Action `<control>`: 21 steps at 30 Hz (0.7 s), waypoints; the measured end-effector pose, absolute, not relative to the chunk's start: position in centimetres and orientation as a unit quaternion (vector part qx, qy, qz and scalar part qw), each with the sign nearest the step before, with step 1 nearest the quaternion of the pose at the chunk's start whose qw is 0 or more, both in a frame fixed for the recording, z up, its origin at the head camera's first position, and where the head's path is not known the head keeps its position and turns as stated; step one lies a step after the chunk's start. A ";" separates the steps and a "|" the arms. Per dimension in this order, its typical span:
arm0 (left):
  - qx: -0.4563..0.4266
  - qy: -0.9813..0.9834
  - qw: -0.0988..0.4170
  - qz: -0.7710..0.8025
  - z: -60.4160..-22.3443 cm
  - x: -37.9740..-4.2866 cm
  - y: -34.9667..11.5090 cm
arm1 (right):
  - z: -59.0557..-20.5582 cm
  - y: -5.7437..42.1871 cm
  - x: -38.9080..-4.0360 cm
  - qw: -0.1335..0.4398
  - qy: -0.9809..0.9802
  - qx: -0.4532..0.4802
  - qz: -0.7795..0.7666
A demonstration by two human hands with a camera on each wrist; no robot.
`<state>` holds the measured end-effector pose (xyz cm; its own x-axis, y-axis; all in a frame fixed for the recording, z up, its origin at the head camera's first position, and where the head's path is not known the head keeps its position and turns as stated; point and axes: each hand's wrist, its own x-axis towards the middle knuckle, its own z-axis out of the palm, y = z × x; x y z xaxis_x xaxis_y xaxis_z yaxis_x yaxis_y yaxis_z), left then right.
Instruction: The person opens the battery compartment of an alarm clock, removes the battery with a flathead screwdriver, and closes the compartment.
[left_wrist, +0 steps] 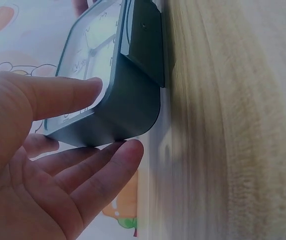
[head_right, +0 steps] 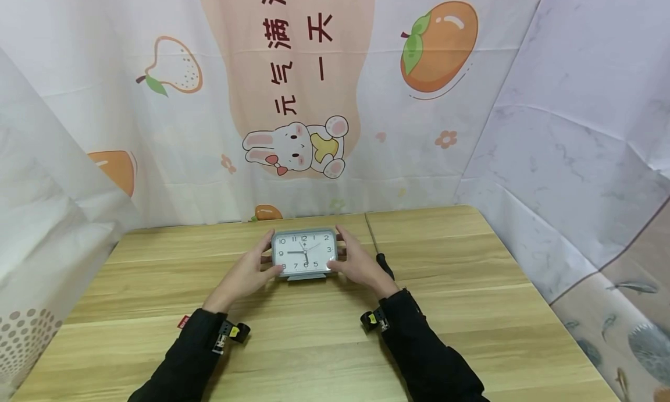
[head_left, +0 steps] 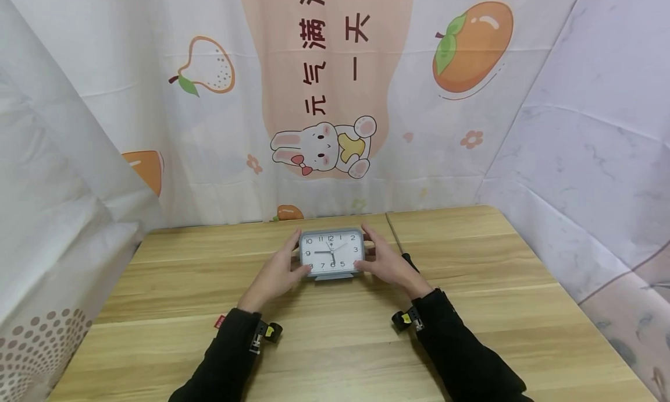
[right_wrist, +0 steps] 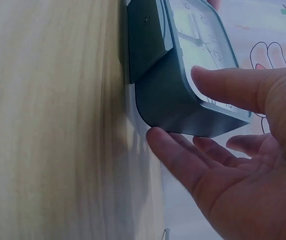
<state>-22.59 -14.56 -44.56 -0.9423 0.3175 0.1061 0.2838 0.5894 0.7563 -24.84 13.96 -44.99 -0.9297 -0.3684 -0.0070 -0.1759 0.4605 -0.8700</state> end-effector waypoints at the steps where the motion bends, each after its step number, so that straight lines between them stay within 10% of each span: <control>1: 0.171 0.891 0.019 0.420 -44.6 -22.6 -14.5 | -45.0 14.0 -24.8 0.096 0.850 -0.164 -0.492; 21: 0.188 0.899 0.001 0.396 -44.4 -22.6 -14.5 | -44.7 14.3 -25.0 0.088 0.853 -0.184 -0.480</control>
<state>-22.59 -14.48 -44.36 -0.9290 0.3396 0.1472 0.3379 0.6159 0.7117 -25.04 14.33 -44.74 -0.9167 -0.3988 0.0261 -0.2292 0.4710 -0.8519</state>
